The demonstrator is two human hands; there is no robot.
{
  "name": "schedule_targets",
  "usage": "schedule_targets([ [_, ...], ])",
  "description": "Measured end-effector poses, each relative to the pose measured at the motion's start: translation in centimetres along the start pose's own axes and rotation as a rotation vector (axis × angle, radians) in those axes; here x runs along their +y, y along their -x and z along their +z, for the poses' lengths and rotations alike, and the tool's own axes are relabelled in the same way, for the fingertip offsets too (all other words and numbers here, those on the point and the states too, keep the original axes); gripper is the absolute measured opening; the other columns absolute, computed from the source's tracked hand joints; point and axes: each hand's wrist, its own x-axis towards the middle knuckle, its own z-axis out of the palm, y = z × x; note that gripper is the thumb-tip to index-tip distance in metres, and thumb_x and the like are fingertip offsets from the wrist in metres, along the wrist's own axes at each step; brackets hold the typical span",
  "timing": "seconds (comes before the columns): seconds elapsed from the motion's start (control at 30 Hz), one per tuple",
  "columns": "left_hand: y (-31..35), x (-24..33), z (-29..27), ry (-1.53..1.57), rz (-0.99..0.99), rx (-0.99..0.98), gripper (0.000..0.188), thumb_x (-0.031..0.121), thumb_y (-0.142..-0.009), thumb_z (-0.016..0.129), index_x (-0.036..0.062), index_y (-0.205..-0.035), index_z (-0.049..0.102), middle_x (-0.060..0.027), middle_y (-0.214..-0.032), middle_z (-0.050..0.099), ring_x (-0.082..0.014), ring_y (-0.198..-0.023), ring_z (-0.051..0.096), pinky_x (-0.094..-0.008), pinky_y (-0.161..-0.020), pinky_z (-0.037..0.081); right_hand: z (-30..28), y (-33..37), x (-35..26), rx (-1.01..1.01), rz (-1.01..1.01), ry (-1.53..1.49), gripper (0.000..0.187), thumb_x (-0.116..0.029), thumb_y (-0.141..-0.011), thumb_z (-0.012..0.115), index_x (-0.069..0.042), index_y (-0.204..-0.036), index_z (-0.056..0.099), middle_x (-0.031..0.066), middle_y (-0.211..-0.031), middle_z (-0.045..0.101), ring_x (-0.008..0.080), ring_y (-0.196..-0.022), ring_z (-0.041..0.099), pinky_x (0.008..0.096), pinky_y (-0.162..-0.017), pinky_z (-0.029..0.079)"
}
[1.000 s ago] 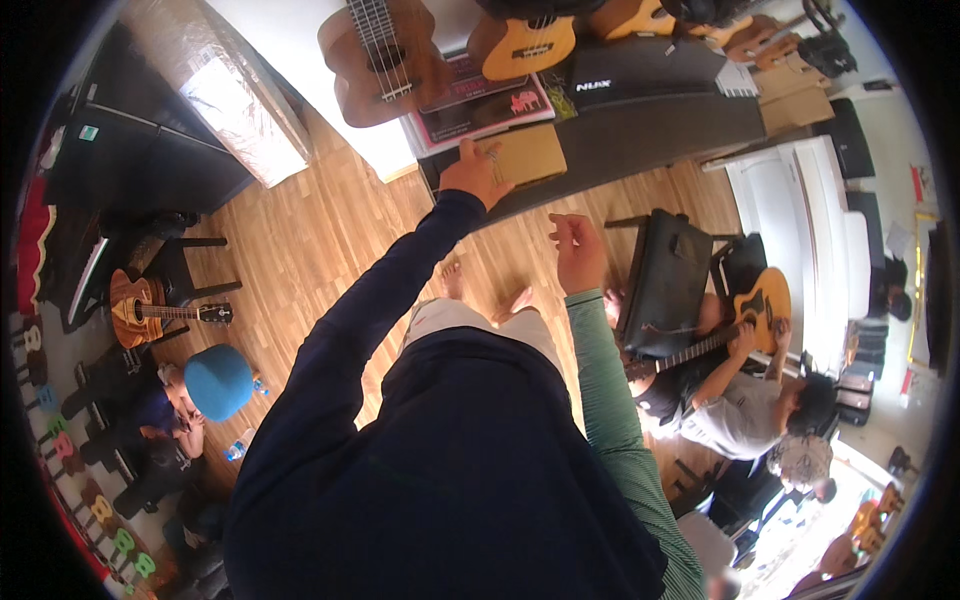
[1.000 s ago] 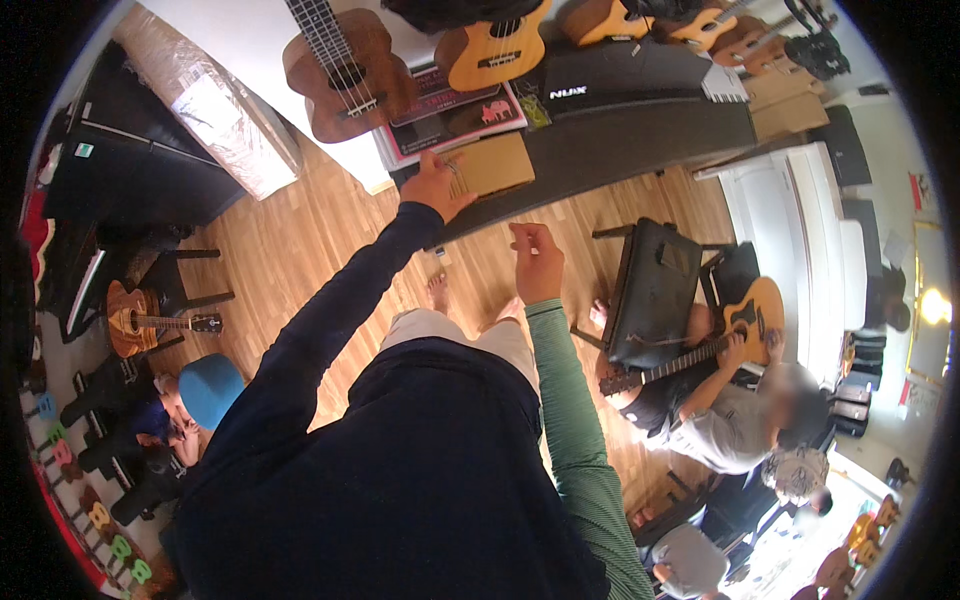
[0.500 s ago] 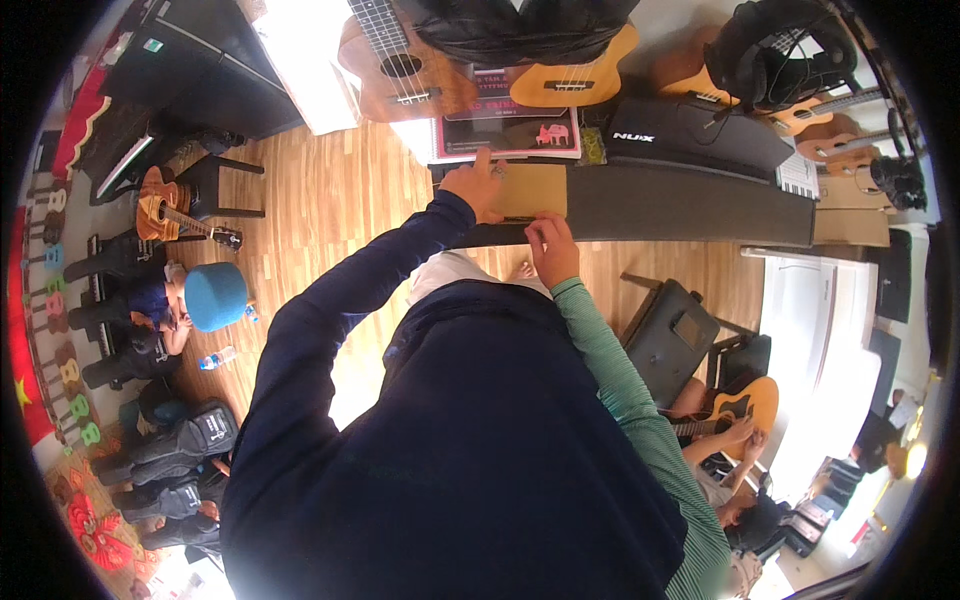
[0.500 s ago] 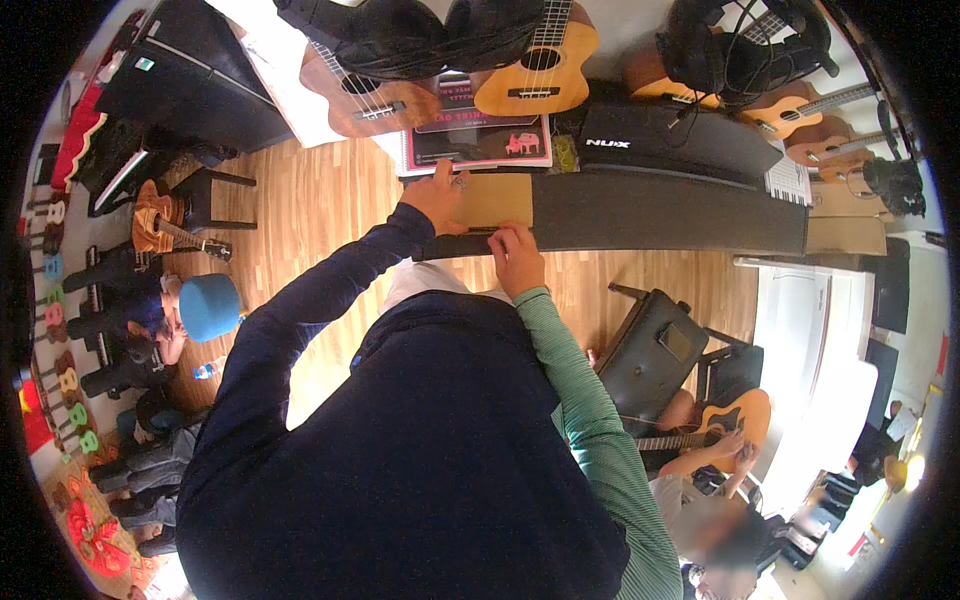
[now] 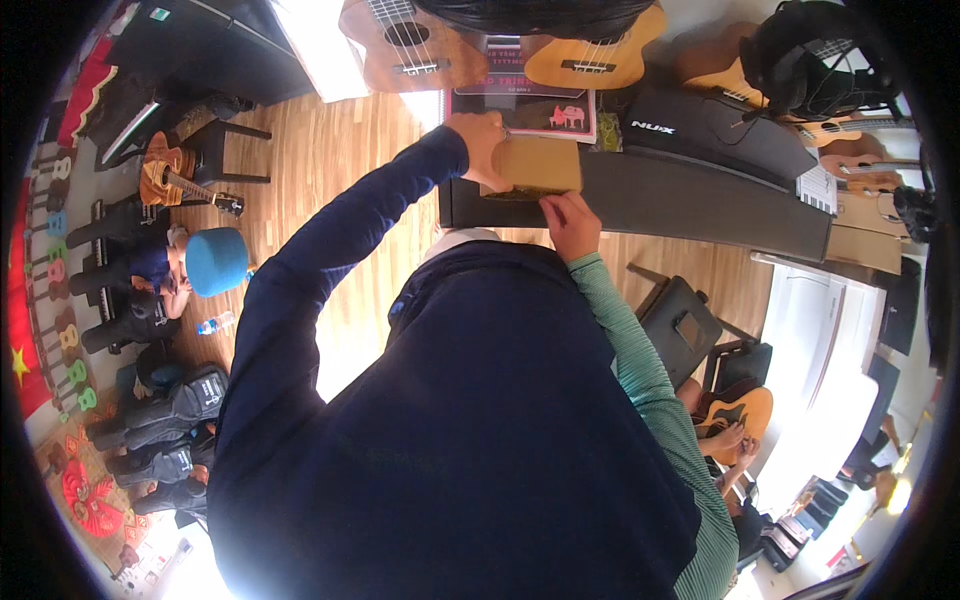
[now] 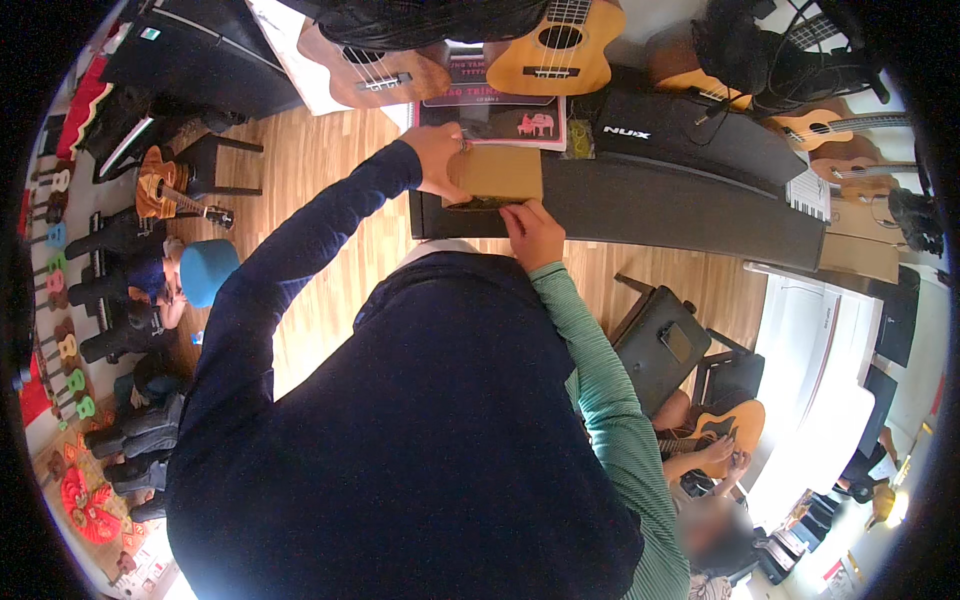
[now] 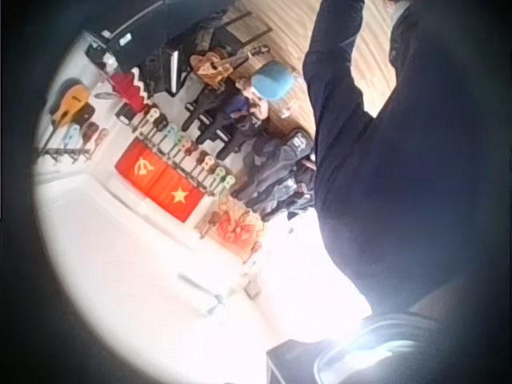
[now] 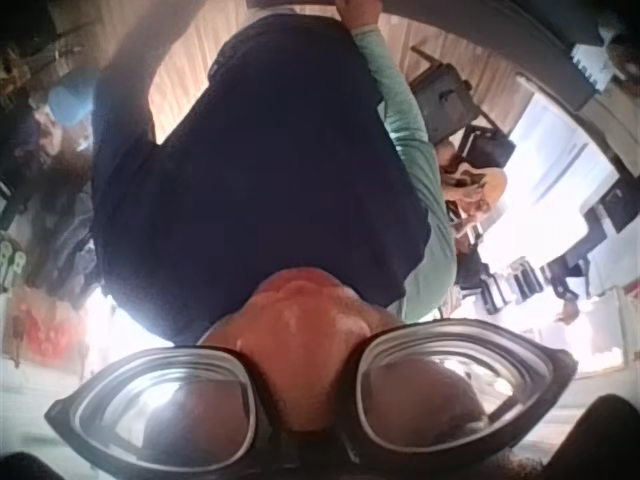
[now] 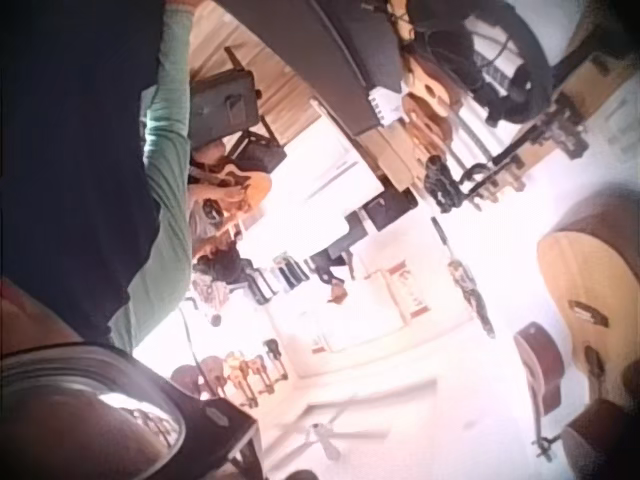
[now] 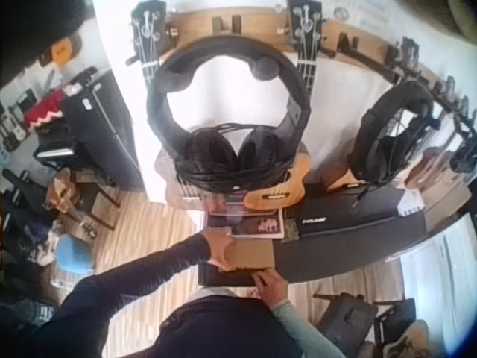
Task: The person sits on the floor with a guitar on their lap and ties a knot in a guitar string using their hands. They then stand up, use pliers to cut the string, and place the cut piece into a box.
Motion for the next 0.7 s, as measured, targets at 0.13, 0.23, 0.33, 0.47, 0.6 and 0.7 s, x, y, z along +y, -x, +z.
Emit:
schedule_targets([
  [0.13, -0.4, -1.4, 0.7, 0.034, -0.009, 0.012, 0.082, 0.069, -0.059, 0.068, -0.0026, -0.099, 0.064, -0.0201, -0.106, 0.060, -0.0343, -0.100, 0.060, -0.0403, -0.086, 0.048, 0.8, -0.6, -0.2, 0.067, -0.169, 0.145, 0.008, -0.018, -0.080, 0.071, -0.012, -0.082, 0.068, 0.0036, -0.070, 0.058, 0.0239, -0.058, 0.060, 0.0348, -0.052, 0.048],
  [0.23, -0.5, -1.4, -0.1, 0.152, -0.041, -0.071, 0.077, 0.069, -0.061, 0.067, 0.0004, -0.096, 0.065, -0.0182, -0.103, 0.061, -0.0339, -0.100, 0.060, -0.0399, -0.086, 0.047, 1.5, -1.4, 0.1, 0.041, -0.184, 0.208, 0.009, -0.020, -0.081, 0.069, -0.011, -0.082, 0.068, 0.0041, -0.071, 0.060, 0.0246, -0.059, 0.061, 0.0354, -0.052, 0.049],
  [0.33, -0.6, -1.6, 0.1, 0.141, -0.026, -0.011, 0.073, 0.067, -0.060, 0.068, 0.0021, -0.093, 0.068, -0.0185, -0.095, 0.066, -0.0341, -0.093, 0.063, -0.0404, -0.081, 0.049, 1.9, -2.0, 0.5, 0.020, -0.154, 0.195, 0.009, -0.021, -0.083, 0.067, -0.012, -0.083, 0.068, 0.0041, -0.072, 0.060, 0.0258, -0.060, 0.062, 0.0358, -0.053, 0.049],
  [0.47, -0.5, -1.3, -0.2, 0.165, -0.038, -0.009, 0.070, 0.065, -0.060, 0.069, 0.0039, -0.094, 0.070, -0.0175, -0.093, 0.068, -0.0328, -0.090, 0.065, -0.0403, -0.079, 0.050, 1.7, -1.5, 0.6, -0.084, -0.036, 0.234, 0.014, -0.027, -0.083, 0.066, -0.014, -0.083, 0.069, 0.0035, -0.071, 0.063, 0.0260, -0.063, 0.063, 0.0368, -0.055, 0.051],
  [0.6, -0.3, -1.0, 0.1, 0.210, 0.008, -0.054, 0.071, 0.065, -0.058, 0.070, 0.0056, -0.096, 0.069, -0.0144, -0.093, 0.067, -0.0319, -0.091, 0.064, -0.0394, -0.078, 0.050, 1.3, -1.1, 0.9, -0.247, 0.183, 0.236, 0.018, -0.032, -0.082, 0.066, -0.015, -0.084, 0.071, 0.0036, -0.071, 0.066, 0.0263, -0.064, 0.065, 0.0378, -0.057, 0.052],
  [0.7, 0.0, -0.6, 0.1, 0.189, -0.007, -0.046, 0.072, 0.066, -0.057, 0.071, 0.0060, -0.097, 0.067, -0.0127, -0.092, 0.065, -0.0318, -0.091, 0.063, -0.0394, -0.077, 0.049, 1.0, -1.3, 1.1, -0.270, 0.188, 0.225, 0.019, -0.033, -0.083, 0.065, -0.015, -0.084, 0.072, 0.0046, -0.072, 0.067, 0.0269, -0.063, 0.065, 0.0378, -0.057, 0.052],
])
